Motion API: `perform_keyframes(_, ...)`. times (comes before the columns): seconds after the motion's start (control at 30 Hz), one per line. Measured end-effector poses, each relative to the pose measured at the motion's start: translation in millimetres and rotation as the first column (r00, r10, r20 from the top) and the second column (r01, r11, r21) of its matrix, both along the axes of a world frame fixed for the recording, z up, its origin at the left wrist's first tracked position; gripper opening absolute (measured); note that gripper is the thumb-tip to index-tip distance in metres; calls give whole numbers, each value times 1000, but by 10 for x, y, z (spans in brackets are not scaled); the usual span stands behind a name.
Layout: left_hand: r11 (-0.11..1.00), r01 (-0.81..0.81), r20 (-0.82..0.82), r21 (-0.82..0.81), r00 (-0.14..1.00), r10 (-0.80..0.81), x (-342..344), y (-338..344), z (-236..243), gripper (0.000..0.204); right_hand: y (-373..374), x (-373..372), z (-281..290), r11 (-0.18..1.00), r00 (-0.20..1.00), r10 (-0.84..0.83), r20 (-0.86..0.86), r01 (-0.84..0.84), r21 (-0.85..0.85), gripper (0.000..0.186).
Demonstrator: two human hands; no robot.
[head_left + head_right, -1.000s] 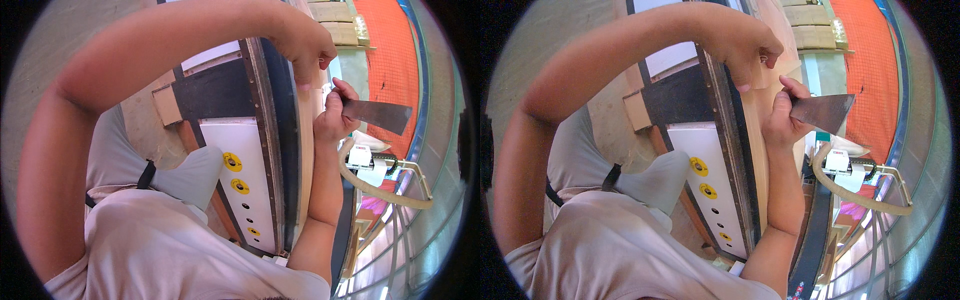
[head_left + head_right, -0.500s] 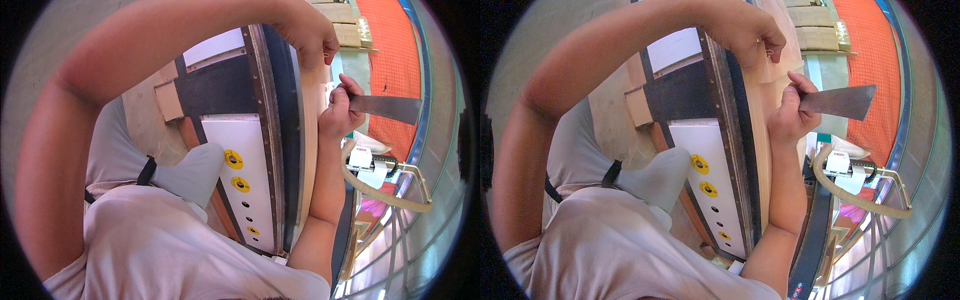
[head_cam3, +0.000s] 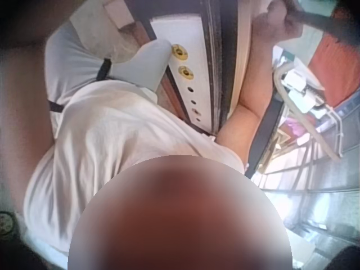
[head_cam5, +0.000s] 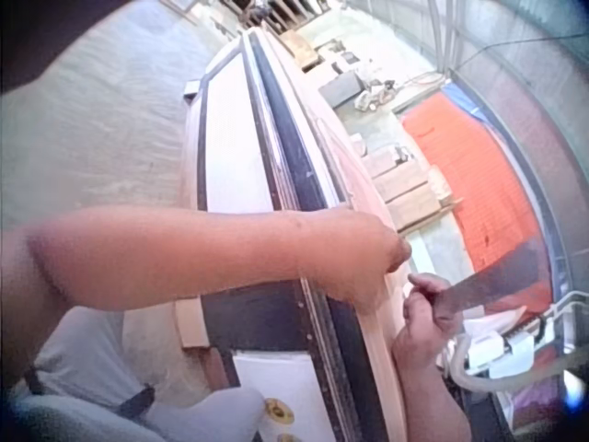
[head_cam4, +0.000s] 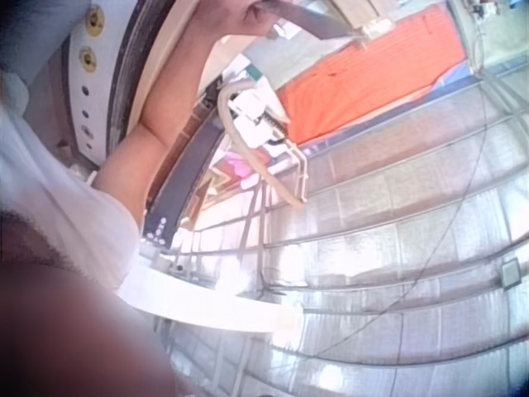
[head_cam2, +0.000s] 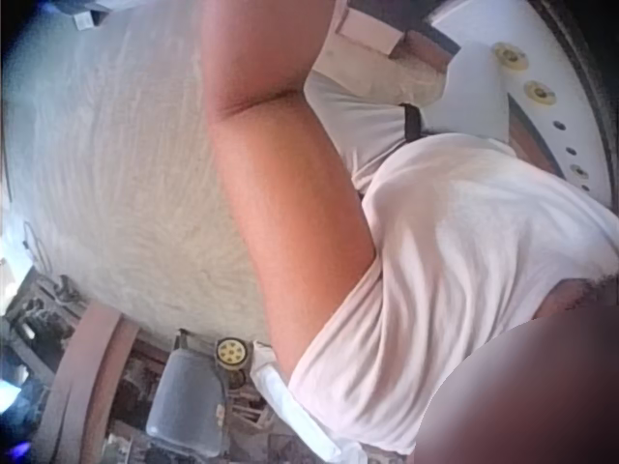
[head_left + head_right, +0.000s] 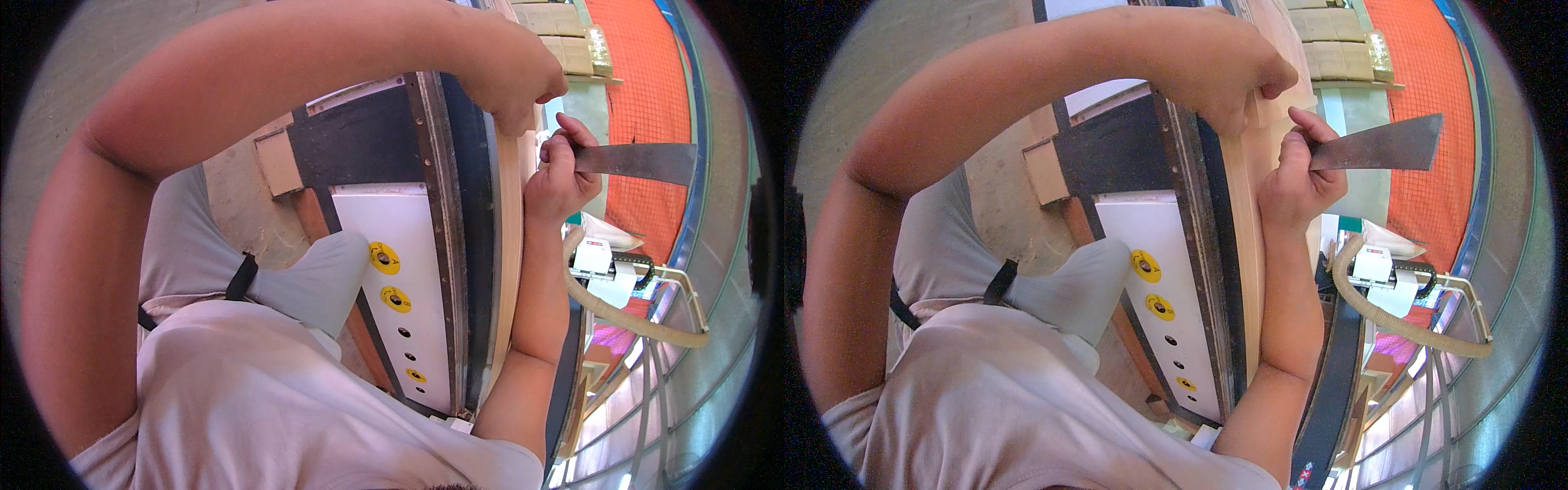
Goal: The person measures and marks a curved wooden panel using a metal ruler and a marking tool. They repeatedly align the ruler along the edge, make small marks, and adjust the ruler position to continue marking along the curve.
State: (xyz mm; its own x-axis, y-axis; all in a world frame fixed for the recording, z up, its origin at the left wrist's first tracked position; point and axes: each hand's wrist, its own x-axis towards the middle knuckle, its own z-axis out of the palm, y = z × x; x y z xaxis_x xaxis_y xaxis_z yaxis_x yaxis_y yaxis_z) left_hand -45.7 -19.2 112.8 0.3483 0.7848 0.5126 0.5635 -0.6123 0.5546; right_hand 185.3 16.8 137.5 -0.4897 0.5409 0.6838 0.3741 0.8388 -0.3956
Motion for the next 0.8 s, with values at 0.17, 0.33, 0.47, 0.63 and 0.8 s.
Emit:
perform_keyframes(0.17,977,210,67,22,975,-211,-159,220,-67,49,-8,-4,-7,999,999,-44,-9,44,-17,24)
perform_keyframes(0.33,931,365,165,32,916,-365,-217,389,-96,52,7,5,-6,999,999,-50,9,49,18,24)
perform_keyframes(0.47,985,169,105,35,980,-171,-43,305,-90,53,28,36,-7,1000,1000,-29,9,29,4,24)
perform_keyframes(0.63,987,160,100,-2,982,-159,-111,148,-27,53,90,54,-18,1000,1000,6,-5,-6,4,24)
perform_keyframes(0.8,966,249,46,-62,968,-247,-243,240,88,52,81,55,-31,998,999,1,-48,-4,-58,24)
